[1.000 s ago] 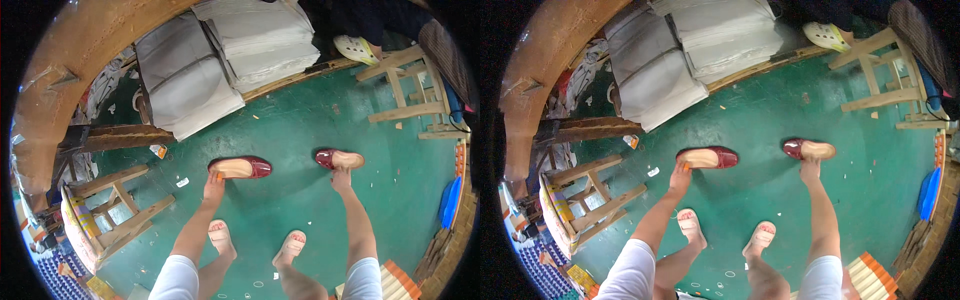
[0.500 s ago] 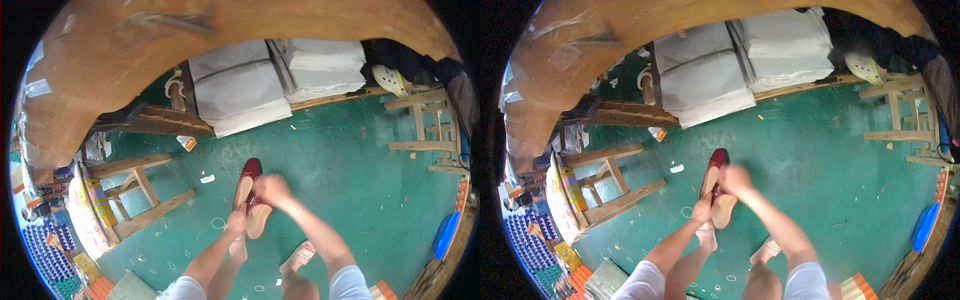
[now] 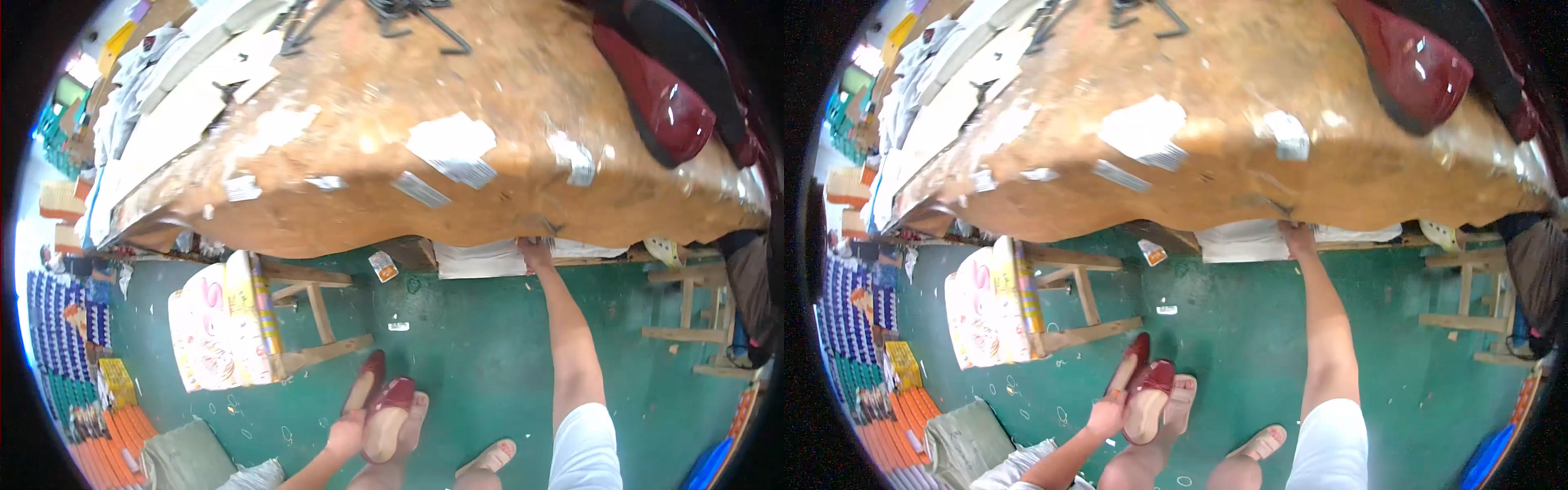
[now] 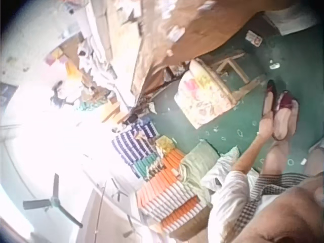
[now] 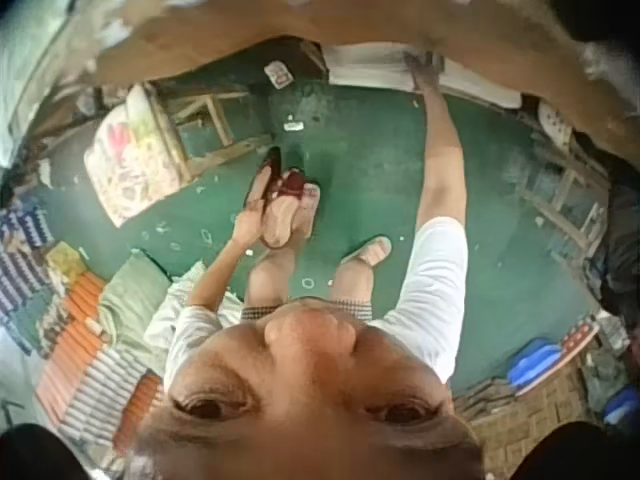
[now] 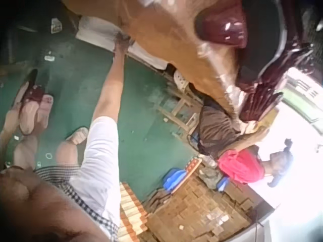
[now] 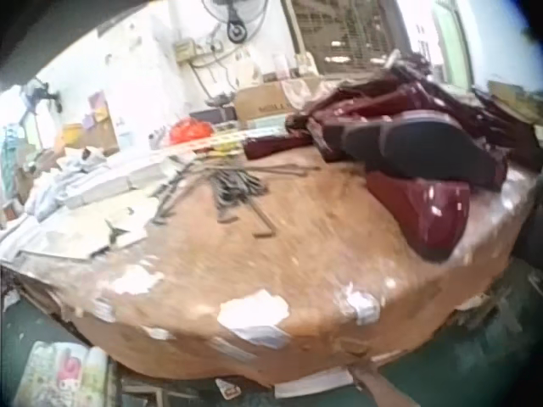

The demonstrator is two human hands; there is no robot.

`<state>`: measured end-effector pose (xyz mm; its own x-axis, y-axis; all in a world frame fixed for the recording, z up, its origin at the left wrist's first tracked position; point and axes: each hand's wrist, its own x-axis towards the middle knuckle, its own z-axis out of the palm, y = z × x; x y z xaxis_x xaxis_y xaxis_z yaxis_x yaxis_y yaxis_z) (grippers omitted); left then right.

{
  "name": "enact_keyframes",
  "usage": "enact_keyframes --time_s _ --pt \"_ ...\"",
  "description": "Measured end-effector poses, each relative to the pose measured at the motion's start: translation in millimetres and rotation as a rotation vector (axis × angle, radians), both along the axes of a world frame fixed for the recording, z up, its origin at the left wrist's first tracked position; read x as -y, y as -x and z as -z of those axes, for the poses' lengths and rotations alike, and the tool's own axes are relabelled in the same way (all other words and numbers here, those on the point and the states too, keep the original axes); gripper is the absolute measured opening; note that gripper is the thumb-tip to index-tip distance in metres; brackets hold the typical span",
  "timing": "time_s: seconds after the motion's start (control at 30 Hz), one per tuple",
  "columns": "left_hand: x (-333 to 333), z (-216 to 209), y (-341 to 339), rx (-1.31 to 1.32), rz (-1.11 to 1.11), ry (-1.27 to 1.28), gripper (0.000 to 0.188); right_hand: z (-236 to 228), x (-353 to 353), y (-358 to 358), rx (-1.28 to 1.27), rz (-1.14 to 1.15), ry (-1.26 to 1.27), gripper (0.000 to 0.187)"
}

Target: The person wraps maroon high-heeled shoes in white tissue paper. They pick up a shoe, place it inside a sheet of tissue, fold the paper around it, and set the wrapped shoe aside. The person also handles shoe boxes and uses scissors to cut a rubber band from a stack of boxes.

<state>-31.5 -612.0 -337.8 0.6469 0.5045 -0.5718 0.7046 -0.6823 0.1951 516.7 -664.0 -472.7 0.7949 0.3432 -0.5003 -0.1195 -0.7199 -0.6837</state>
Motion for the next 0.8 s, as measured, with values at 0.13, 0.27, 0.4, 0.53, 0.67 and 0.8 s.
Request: enact_keyframes --time_s 0.13,0.27,0.4,0.53,0.67,0.8 --pt "11.4 -57.0 45.1 0.127 -0.138 -0.139 0.018 -55.5 8.6 28.8 -0.076 0.106 -0.125 0.077" --pt "31.4 -142.8 104.1 0.01 -0.268 -0.147 0.024 -141.8 42.5 91.3 -0.056 0.077 -0.148 0.052" --pt "45.6 -259.0 139.3 -0.168 -0.544 -0.078 0.031 -238.7 137.3 146.7 -0.21 0.086 -0.07 0.054" --pt "63.5 -347.1 196.4 -0.146 -0.717 -0.146 0.03 -360.5 210.5 177.8 -0.307 0.112 0.052 0.05" --pt "44.7 -419.4 190.3 -0.035 -0.723 -0.243 0.019 -430.7 272.8 172.2 -0.463 -0.156 0.279 0.054" --pt "-12.8 -513.5 96.5 0.259 -0.534 -0.272 0.023 -498.1 313.1 194.8 -0.568 -0.382 0.477 0.052"
